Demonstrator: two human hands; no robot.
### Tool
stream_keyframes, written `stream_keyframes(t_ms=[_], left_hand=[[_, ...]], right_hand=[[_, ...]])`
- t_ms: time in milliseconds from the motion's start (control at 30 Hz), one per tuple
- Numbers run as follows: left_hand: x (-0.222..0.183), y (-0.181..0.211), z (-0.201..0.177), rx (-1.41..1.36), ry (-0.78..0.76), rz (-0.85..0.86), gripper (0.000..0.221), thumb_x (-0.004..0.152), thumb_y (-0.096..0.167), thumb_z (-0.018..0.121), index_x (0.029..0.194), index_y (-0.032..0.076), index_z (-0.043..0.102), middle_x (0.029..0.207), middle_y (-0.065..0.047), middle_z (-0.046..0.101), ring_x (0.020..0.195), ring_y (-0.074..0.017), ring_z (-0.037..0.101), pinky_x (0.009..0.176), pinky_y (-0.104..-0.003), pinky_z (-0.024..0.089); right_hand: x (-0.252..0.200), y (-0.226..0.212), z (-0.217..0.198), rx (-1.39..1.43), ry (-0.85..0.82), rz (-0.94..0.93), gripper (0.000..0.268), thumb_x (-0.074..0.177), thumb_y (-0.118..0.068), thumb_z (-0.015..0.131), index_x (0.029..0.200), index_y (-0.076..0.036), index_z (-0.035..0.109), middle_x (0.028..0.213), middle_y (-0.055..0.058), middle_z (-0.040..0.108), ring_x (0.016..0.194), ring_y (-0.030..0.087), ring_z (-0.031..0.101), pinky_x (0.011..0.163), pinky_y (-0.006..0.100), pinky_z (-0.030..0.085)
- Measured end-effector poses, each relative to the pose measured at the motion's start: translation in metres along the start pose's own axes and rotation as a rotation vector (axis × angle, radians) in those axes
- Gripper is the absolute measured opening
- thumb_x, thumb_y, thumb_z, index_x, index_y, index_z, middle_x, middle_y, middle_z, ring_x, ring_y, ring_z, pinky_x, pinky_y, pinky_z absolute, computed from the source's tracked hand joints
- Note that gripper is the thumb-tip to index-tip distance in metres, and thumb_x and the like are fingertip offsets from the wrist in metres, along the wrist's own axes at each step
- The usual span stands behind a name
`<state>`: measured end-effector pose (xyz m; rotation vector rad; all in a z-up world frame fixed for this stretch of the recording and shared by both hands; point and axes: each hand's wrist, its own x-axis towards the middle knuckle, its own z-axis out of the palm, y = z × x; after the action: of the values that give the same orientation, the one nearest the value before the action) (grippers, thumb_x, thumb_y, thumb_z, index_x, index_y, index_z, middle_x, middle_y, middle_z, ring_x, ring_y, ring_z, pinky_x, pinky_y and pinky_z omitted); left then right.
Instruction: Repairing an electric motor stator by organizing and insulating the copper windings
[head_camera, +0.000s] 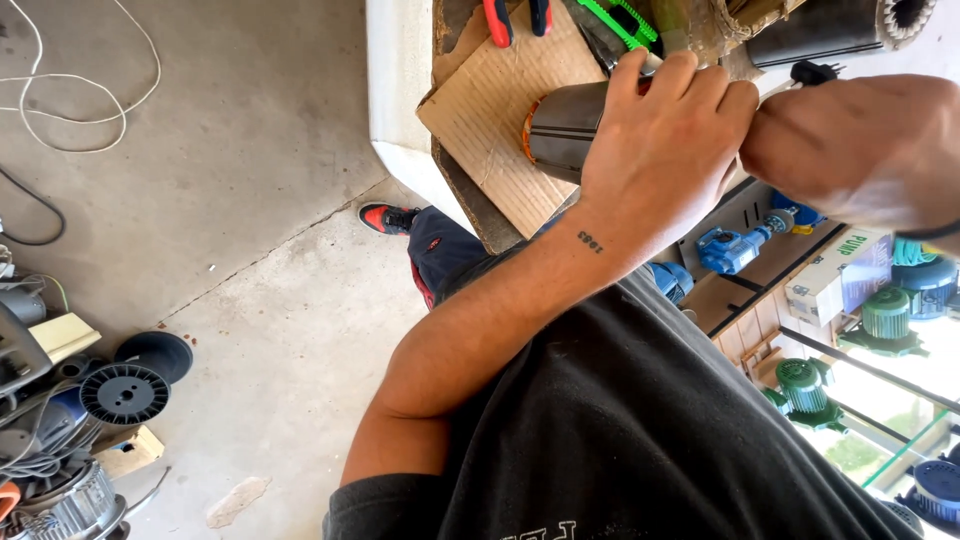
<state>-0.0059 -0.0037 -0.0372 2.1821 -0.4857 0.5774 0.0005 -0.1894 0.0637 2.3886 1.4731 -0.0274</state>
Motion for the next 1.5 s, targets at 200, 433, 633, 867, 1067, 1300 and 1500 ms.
stream_keyframes(t_ms=[200, 433, 633, 867, 1067, 1300, 1500], left_hand=[[0.002, 0.0, -0.001, 0.015, 0.037, 0.005, 0.022, 0.076, 0.021, 0.08, 0.076, 0.019, 0.058, 0.076, 0.003, 0.054, 0.085, -0.0223, 0.054, 0.089, -0.044, 0.045], [0.002, -0.001, -0.004, 0.026, 0.018, -0.005, 0.014, 0.078, 0.018, 0.072, 0.08, 0.02, 0.059, 0.079, 0.002, 0.057, 0.088, -0.024, 0.056, 0.089, -0.044, 0.044], [0.003, 0.0, -0.011, 0.034, -0.085, 0.034, 0.033, 0.074, 0.029, 0.089, 0.091, 0.017, 0.064, 0.085, 0.002, 0.06, 0.095, -0.0217, 0.058, 0.094, -0.041, 0.045], [0.008, -0.001, -0.016, 0.007, -0.112, 0.04, 0.018, 0.079, 0.021, 0.08, 0.088, 0.015, 0.065, 0.083, 0.001, 0.064, 0.095, -0.0234, 0.06, 0.096, -0.044, 0.044], [0.007, 0.0, -0.017, -0.007, -0.117, 0.036, 0.038, 0.075, 0.04, 0.087, 0.088, 0.017, 0.06, 0.084, 0.001, 0.061, 0.095, -0.0235, 0.059, 0.096, -0.044, 0.044], [0.003, 0.0, -0.01, -0.029, -0.001, 0.007, 0.019, 0.08, 0.017, 0.079, 0.083, 0.016, 0.06, 0.081, 0.0, 0.058, 0.092, -0.025, 0.057, 0.093, -0.045, 0.045], [0.001, 0.002, -0.004, -0.017, -0.015, -0.027, 0.025, 0.076, 0.021, 0.084, 0.083, 0.017, 0.061, 0.082, 0.001, 0.06, 0.094, -0.0247, 0.057, 0.097, -0.045, 0.045]], right_hand=[[0.033, 0.047, 0.006, -0.206, 0.024, -0.922, 0.031, 0.094, 0.015, 0.061, 0.066, 0.002, 0.065, 0.06, 0.014, 0.055, 0.045, 0.024, 0.047, 0.044, 0.037, 0.034], [0.018, 0.033, 0.011, -0.128, 0.018, -0.776, 0.028, 0.091, 0.017, 0.061, 0.067, 0.003, 0.064, 0.058, 0.014, 0.052, 0.048, 0.029, 0.046, 0.048, 0.041, 0.032], [-0.035, -0.01, -0.012, 0.486, -0.255, 0.474, 0.056, 0.093, -0.023, 0.076, 0.142, 0.005, 0.073, 0.123, 0.017, 0.075, 0.105, 0.029, 0.069, 0.085, 0.037, 0.059], [-0.026, -0.061, -0.009, 1.401, 0.11, 1.261, 0.039, 0.107, -0.013, 0.047, 0.136, 0.012, 0.054, 0.113, 0.02, 0.064, 0.089, 0.025, 0.065, 0.061, 0.029, 0.054], [0.015, -0.041, -0.004, 1.349, 0.002, 1.313, 0.021, 0.116, -0.012, 0.057, 0.115, 0.006, 0.067, 0.095, 0.016, 0.07, 0.077, 0.02, 0.067, 0.058, 0.025, 0.048], [0.018, -0.036, -0.006, 1.096, -0.109, 1.17, 0.006, 0.112, 0.007, 0.064, 0.111, 0.01, 0.069, 0.092, 0.016, 0.066, 0.08, 0.016, 0.054, 0.067, 0.029, 0.042], [-0.021, 0.01, 0.037, 0.447, -0.272, 0.317, 0.023, 0.1, -0.01, 0.071, 0.081, -0.004, 0.059, 0.077, 0.014, 0.046, 0.069, 0.036, 0.045, 0.068, 0.048, 0.035]])
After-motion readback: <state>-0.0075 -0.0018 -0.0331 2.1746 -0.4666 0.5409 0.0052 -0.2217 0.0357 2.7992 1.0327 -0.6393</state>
